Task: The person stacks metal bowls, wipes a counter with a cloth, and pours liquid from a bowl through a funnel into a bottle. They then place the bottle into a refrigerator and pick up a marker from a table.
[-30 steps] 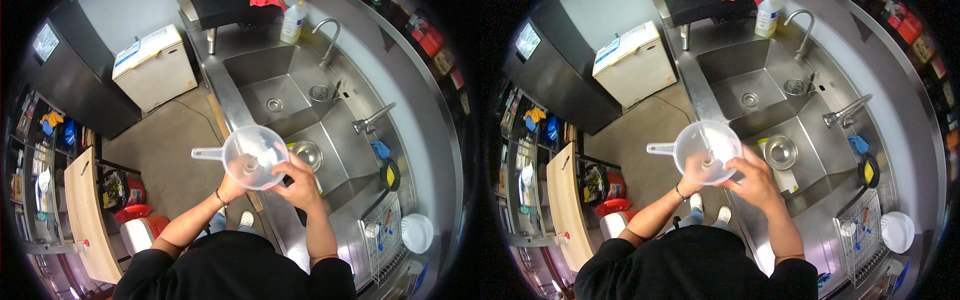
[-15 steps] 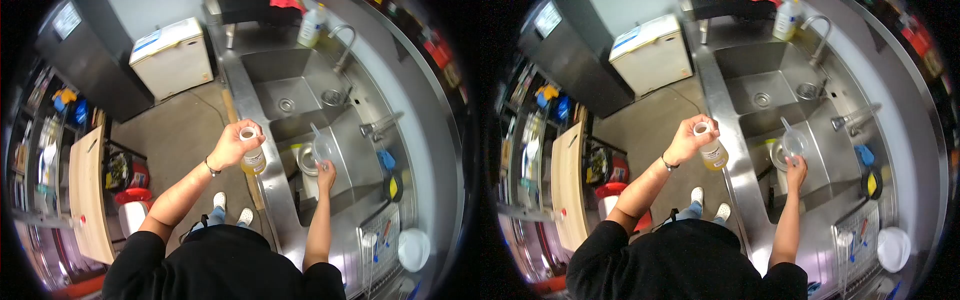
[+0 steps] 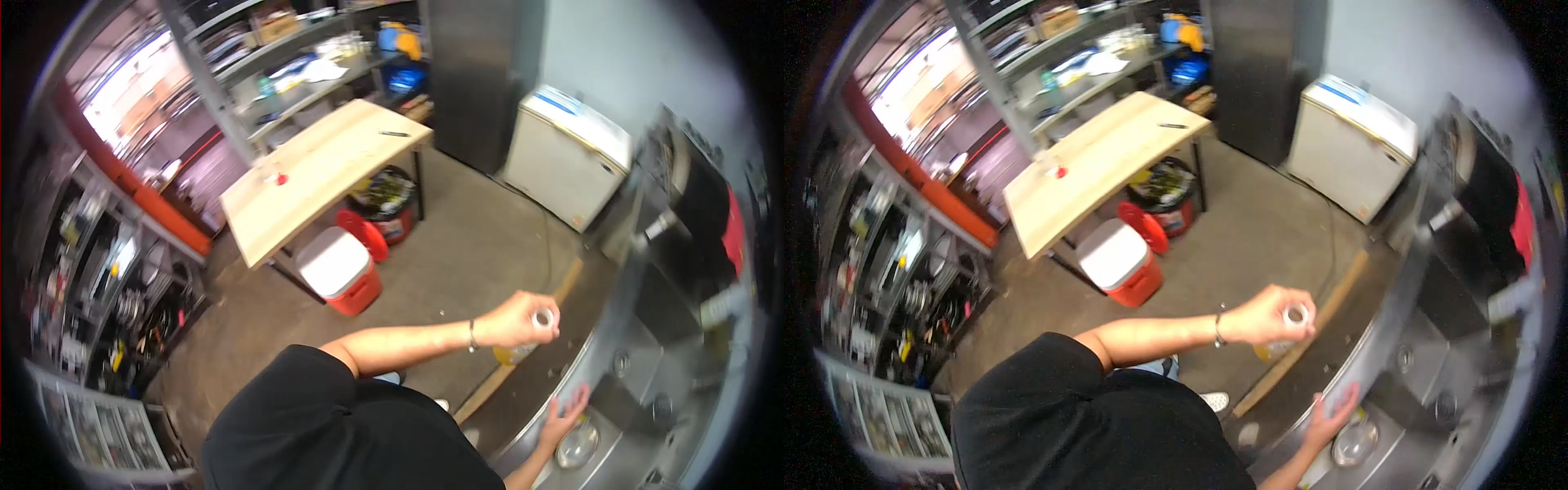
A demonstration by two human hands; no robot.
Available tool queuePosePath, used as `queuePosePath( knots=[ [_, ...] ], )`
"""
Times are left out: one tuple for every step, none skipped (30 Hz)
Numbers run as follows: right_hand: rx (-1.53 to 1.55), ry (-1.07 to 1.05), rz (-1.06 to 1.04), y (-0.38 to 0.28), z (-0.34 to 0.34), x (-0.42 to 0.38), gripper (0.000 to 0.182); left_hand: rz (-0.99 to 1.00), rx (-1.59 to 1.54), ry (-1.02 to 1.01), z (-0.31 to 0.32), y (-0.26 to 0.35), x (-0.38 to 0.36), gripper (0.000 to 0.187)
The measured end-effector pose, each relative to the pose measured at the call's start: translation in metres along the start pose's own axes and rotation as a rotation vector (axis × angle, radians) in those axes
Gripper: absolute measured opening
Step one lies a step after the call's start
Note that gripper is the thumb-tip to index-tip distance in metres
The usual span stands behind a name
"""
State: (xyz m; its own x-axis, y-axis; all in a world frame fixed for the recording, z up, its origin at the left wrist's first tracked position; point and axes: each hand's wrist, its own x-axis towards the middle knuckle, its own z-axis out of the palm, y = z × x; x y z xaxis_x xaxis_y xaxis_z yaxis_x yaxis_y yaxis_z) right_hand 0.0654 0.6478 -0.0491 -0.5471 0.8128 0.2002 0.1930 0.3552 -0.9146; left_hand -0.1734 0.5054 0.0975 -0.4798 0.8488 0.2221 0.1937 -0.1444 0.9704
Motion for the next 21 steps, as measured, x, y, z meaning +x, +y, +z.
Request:
queuePosePath(
  knots=[
    [0.078, -0.171, -0.025, -0.034, 0.039, -0.002, 0.083, 0.007, 0.036, 0.042, -0.013, -0.001, -0.012, 0.015],
    [0.147, -0.334, -0.046, -0.065, 0.074, -0.004, 0.090, 0.016, 0.067, 0.074, -0.026, -0.004, -0.021, 0.016],
    [0.173, -0.412, -0.126, -0.085, 0.108, -0.008, 0.091, 0.034, 0.090, 0.117, -0.040, -0.006, -0.030, 0.017],
    [0.196, -0.488, -0.204, -0.098, 0.141, -0.010, 0.093, 0.052, 0.110, 0.158, -0.055, -0.009, -0.040, 0.018],
    [0.247, -0.547, -0.229, -0.111, 0.170, -0.012, 0.089, 0.048, 0.159, 0.202, -0.072, -0.012, -0.051, 0.018],
    [0.299, -0.606, -0.249, -0.120, 0.198, -0.015, 0.085, 0.055, 0.159, 0.233, -0.091, -0.012, -0.063, 0.018],
    [0.296, -0.631, -0.263, -0.122, 0.219, -0.014, 0.085, 0.043, 0.186, 0.290, -0.105, -0.014, -0.071, 0.018],
    [0.276, -0.671, -0.286, -0.129, 0.248, -0.017, 0.080, 0.035, 0.212, 0.343, -0.128, -0.014, -0.085, 0.018],
    [0.255, -0.708, -0.307, -0.135, 0.272, -0.019, 0.076, 0.019, 0.247, 0.371, -0.148, -0.014, -0.098, 0.017],
    [0.247, -0.725, -0.318, -0.145, 0.295, -0.024, 0.076, 0.025, 0.242, 0.391, -0.170, -0.015, -0.111, 0.017],
    [0.290, -0.777, -0.283, -0.157, 0.320, -0.031, 0.072, 0.001, 0.216, 0.451, -0.192, -0.017, -0.123, 0.020],
    [0.333, -0.829, -0.248, -0.165, 0.344, -0.034, 0.068, -0.022, 0.190, 0.510, -0.216, -0.014, -0.136, 0.024],
    [0.250, -0.856, -0.392, -0.159, 0.368, -0.037, 0.068, -0.075, 0.140, 0.512, -0.239, -0.012, -0.150, 0.047],
    [0.245, -0.874, -0.406, -0.175, 0.387, -0.040, 0.068, 0.022, 0.217, 0.536, -0.262, -0.015, -0.165, 0.072],
    [0.305, -0.918, -0.379, -0.201, 0.407, -0.049, 0.064, 0.065, 0.221, 0.573, -0.284, -0.015, -0.180, 0.079],
    [0.363, -0.963, -0.351, -0.223, 0.428, -0.057, 0.060, 0.108, 0.225, 0.611, -0.305, -0.014, -0.194, 0.086],
    [0.382, -1.025, -0.375, -0.241, 0.450, -0.064, 0.060, 0.029, 0.251, 0.591, -0.328, -0.011, -0.209, 0.084],
    [0.403, -1.087, -0.391, -0.256, 0.470, -0.071, 0.060, -0.056, 0.274, 0.565, -0.350, -0.009, -0.225, 0.083],
    [0.346, -1.149, -0.565, -0.266, 0.492, -0.075, 0.061, -0.126, 0.274, 0.581, -0.369, -0.013, -0.240, 0.073],
    [0.366, -1.248, -0.468, -0.280, 0.509, -0.082, 0.062, -0.066, 0.224, 0.720, -0.381, -0.016, -0.252, 0.053],
    [0.363, -1.330, -0.472, -0.289, 0.530, -0.088, 0.068, -0.085, 0.221, 0.769, -0.395, -0.011, -0.265, 0.045]
  ],
)
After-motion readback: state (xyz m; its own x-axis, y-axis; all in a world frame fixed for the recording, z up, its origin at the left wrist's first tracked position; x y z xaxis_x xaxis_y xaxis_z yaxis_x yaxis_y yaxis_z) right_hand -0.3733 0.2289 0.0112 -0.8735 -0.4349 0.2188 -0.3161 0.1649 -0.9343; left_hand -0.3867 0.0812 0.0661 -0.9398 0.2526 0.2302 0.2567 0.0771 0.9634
